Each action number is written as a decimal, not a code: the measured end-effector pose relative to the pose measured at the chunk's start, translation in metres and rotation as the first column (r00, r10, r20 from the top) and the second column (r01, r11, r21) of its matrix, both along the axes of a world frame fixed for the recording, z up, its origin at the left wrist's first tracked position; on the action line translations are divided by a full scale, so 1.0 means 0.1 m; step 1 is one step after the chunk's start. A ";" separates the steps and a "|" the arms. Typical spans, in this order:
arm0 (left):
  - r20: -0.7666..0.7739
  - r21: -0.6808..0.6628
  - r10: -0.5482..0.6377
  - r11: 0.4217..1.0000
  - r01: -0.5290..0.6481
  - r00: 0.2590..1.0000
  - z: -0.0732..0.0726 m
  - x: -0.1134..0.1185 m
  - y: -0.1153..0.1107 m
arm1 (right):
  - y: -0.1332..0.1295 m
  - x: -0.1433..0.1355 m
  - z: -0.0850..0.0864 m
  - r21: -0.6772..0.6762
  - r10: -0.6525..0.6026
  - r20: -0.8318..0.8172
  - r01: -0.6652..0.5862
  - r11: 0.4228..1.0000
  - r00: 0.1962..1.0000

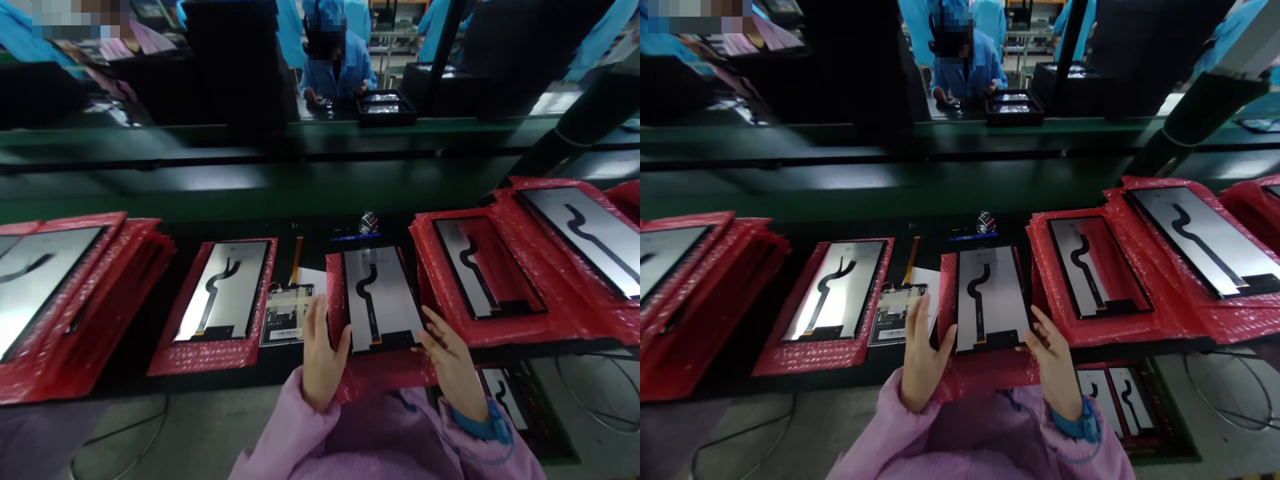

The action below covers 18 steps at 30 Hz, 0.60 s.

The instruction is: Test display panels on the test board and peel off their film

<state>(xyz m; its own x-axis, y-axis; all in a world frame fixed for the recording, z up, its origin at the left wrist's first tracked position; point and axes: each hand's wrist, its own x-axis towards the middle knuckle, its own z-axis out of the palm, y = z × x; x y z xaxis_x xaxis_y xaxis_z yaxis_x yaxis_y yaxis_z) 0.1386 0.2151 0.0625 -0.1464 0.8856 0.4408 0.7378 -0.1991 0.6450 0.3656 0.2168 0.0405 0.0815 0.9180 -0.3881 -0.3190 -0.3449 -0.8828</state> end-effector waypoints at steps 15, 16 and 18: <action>-0.367 -0.129 -0.323 0.947 0.296 0.873 -0.08 -0.10 0.20 | 0.08 -0.09 -0.07 0.057 0.051 0.053 -0.054 0.997 0.997; -0.384 -0.121 -0.318 0.948 0.294 0.867 -0.08 -0.10 0.20 | 0.10 -0.10 -0.07 0.061 0.054 0.063 -0.057 0.996 0.997; -0.421 -0.117 -0.304 0.952 0.281 0.855 -0.09 -0.10 0.19 | 0.14 -0.10 -0.08 0.066 0.064 0.070 -0.069 0.995 0.996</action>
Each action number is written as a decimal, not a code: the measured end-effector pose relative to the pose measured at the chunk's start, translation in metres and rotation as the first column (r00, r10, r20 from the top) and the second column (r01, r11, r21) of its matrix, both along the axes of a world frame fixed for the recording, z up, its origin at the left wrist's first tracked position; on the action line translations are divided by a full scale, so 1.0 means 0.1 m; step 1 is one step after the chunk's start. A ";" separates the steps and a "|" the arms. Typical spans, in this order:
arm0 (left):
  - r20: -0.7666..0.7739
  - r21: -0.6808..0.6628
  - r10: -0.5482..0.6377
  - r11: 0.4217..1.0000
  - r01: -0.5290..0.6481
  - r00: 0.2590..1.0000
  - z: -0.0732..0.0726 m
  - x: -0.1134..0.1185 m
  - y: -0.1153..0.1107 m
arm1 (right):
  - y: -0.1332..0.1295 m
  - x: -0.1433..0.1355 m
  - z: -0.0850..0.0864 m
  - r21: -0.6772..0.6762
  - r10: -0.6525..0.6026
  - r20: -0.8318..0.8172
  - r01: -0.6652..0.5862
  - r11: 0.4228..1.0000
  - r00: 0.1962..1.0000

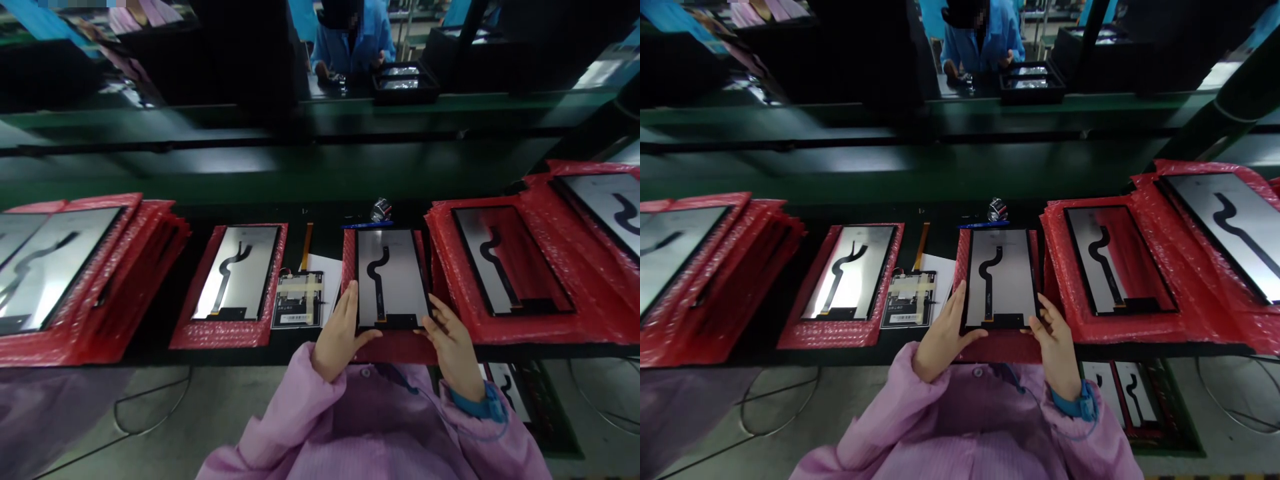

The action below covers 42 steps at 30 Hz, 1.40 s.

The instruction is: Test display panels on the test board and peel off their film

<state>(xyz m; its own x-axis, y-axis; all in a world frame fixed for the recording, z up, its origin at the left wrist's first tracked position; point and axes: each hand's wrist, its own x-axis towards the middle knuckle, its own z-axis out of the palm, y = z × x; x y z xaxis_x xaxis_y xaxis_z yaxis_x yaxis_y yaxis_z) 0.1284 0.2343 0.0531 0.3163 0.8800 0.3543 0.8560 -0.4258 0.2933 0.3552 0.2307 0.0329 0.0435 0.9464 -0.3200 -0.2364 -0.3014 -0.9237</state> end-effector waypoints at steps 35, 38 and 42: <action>0.411 -0.269 0.498 0.867 -0.420 0.764 0.51 -0.96 1.19 | 1.09 -0.47 0.31 0.154 -0.099 0.988 -0.757 0.635 0.117; 0.639 -0.298 0.419 0.908 -0.295 0.645 0.51 -1.01 1.21 | 1.10 -0.47 0.30 0.188 -0.125 0.982 -0.749 0.636 0.141; 0.774 -0.324 0.370 0.929 -0.179 0.514 0.58 -0.99 1.18 | 1.10 -0.47 0.33 0.209 -0.112 0.977 -0.747 0.631 0.179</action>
<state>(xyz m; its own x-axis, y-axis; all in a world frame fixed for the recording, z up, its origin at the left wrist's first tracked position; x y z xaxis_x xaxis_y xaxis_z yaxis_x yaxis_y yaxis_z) 0.0294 0.3527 0.1113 -0.2925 0.9441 0.1520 0.2698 -0.0710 0.9603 0.3084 0.3402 0.0659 -0.4940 0.8382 0.2308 0.7744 0.5449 -0.3214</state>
